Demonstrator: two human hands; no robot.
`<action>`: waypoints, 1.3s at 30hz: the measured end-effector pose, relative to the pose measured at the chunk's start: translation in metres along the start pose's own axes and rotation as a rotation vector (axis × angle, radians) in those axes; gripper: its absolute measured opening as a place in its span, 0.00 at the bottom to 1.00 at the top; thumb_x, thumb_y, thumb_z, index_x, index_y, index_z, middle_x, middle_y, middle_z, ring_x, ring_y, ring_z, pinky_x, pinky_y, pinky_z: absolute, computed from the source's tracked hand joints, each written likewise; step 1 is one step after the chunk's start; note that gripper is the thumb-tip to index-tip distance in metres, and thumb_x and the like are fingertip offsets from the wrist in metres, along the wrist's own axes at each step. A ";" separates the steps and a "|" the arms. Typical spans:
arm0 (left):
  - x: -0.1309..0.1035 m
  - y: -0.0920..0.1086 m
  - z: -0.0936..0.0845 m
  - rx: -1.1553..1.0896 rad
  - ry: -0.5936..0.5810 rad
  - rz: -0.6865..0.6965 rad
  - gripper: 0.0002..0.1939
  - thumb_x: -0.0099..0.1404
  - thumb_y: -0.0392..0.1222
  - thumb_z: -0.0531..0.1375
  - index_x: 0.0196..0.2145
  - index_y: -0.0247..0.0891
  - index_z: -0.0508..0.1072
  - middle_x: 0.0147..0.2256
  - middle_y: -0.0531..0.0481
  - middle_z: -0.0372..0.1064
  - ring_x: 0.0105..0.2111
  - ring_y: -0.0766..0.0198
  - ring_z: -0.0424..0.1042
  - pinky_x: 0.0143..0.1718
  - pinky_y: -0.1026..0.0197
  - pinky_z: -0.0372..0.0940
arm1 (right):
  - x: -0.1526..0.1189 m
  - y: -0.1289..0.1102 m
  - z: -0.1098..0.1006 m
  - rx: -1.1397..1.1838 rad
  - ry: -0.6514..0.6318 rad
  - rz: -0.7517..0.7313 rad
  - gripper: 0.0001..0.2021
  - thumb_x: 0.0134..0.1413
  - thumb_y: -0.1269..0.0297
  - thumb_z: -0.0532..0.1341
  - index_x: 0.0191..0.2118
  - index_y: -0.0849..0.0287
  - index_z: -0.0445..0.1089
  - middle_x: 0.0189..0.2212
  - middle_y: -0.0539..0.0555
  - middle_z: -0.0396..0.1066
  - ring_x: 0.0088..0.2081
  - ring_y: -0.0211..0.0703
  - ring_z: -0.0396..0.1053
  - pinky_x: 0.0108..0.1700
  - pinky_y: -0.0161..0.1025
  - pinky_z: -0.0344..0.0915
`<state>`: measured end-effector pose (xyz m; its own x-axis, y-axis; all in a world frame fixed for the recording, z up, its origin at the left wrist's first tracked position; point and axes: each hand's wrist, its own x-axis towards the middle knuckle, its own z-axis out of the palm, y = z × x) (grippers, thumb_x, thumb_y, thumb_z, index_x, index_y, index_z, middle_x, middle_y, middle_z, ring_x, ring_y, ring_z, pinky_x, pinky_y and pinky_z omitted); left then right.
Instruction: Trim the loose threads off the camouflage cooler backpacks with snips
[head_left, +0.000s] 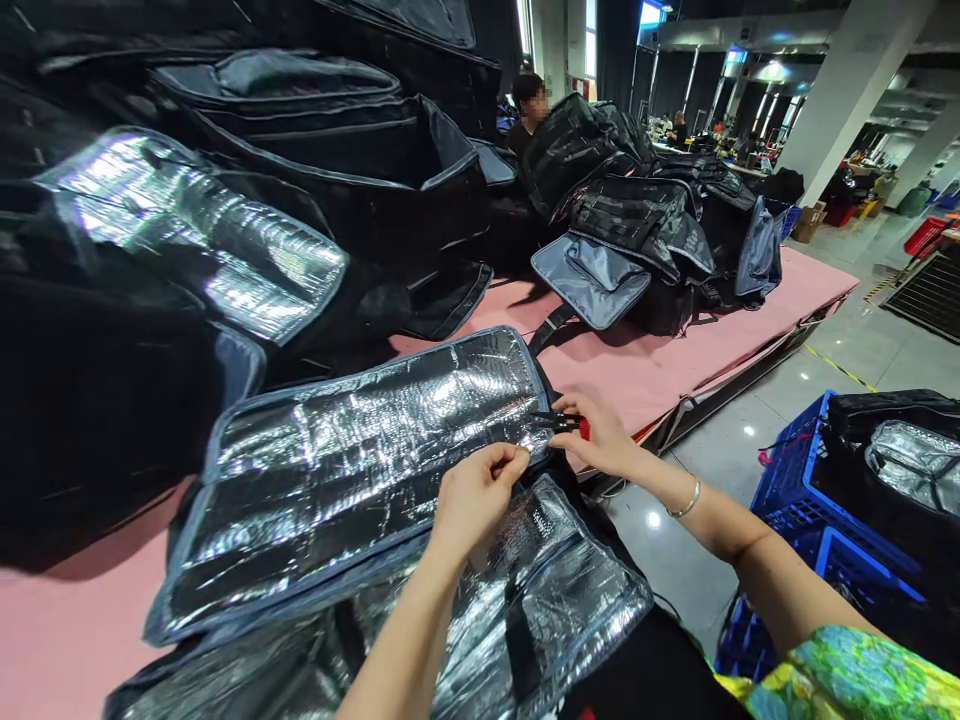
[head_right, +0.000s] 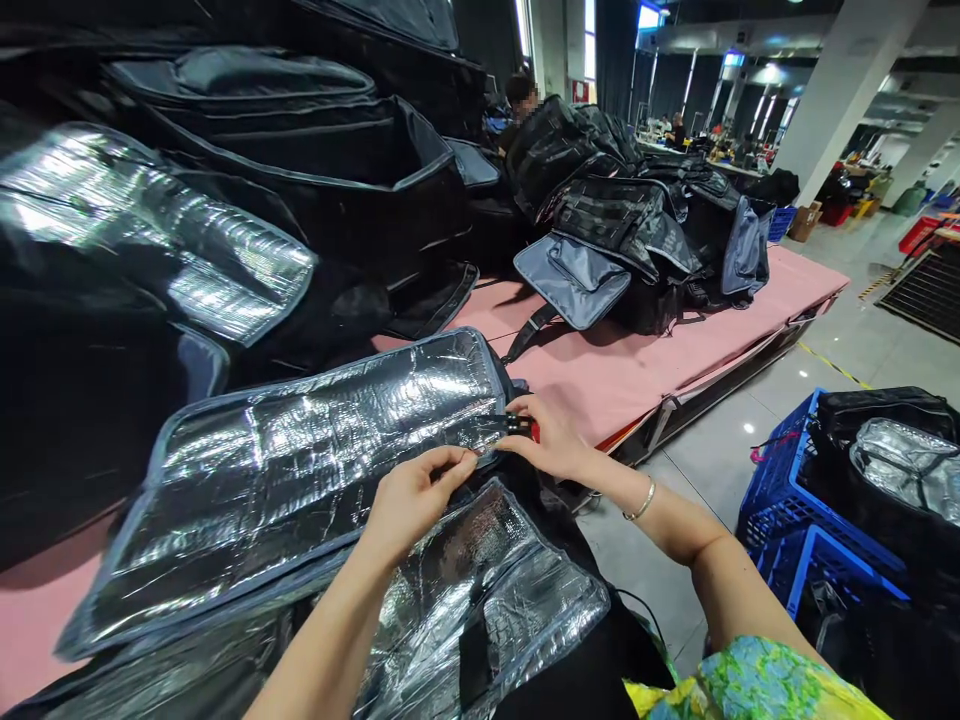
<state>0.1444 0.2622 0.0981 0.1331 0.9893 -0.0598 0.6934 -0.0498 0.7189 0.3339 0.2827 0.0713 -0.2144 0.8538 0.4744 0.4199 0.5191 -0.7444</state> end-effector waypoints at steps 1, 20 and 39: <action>0.001 -0.001 -0.001 -0.017 -0.021 -0.015 0.15 0.54 0.52 0.53 0.27 0.40 0.72 0.24 0.54 0.69 0.24 0.63 0.63 0.29 0.62 0.55 | -0.003 0.001 -0.003 -0.073 0.046 -0.075 0.12 0.54 0.60 0.59 0.42 0.60 0.65 0.36 0.54 0.69 0.38 0.40 0.66 0.40 0.37 0.64; 0.001 0.003 0.001 -0.068 -0.019 0.011 0.17 0.53 0.54 0.53 0.27 0.39 0.73 0.26 0.53 0.71 0.26 0.62 0.65 0.31 0.61 0.57 | -0.022 0.001 -0.016 -0.630 -0.051 -0.431 0.11 0.62 0.62 0.51 0.42 0.53 0.71 0.34 0.54 0.71 0.31 0.39 0.61 0.30 0.39 0.49; -0.013 -0.020 0.022 0.103 0.408 0.653 0.09 0.63 0.39 0.53 0.35 0.40 0.73 0.32 0.49 0.71 0.33 0.63 0.67 0.36 0.61 0.62 | -0.035 0.000 -0.022 -0.079 0.175 0.007 0.06 0.54 0.62 0.58 0.36 0.59 0.67 0.31 0.53 0.69 0.34 0.40 0.66 0.38 0.38 0.62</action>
<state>0.1445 0.2474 0.0690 0.2798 0.7262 0.6280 0.6290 -0.6328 0.4516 0.3607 0.2521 0.0654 -0.0574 0.8340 0.5488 0.4901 0.5024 -0.7123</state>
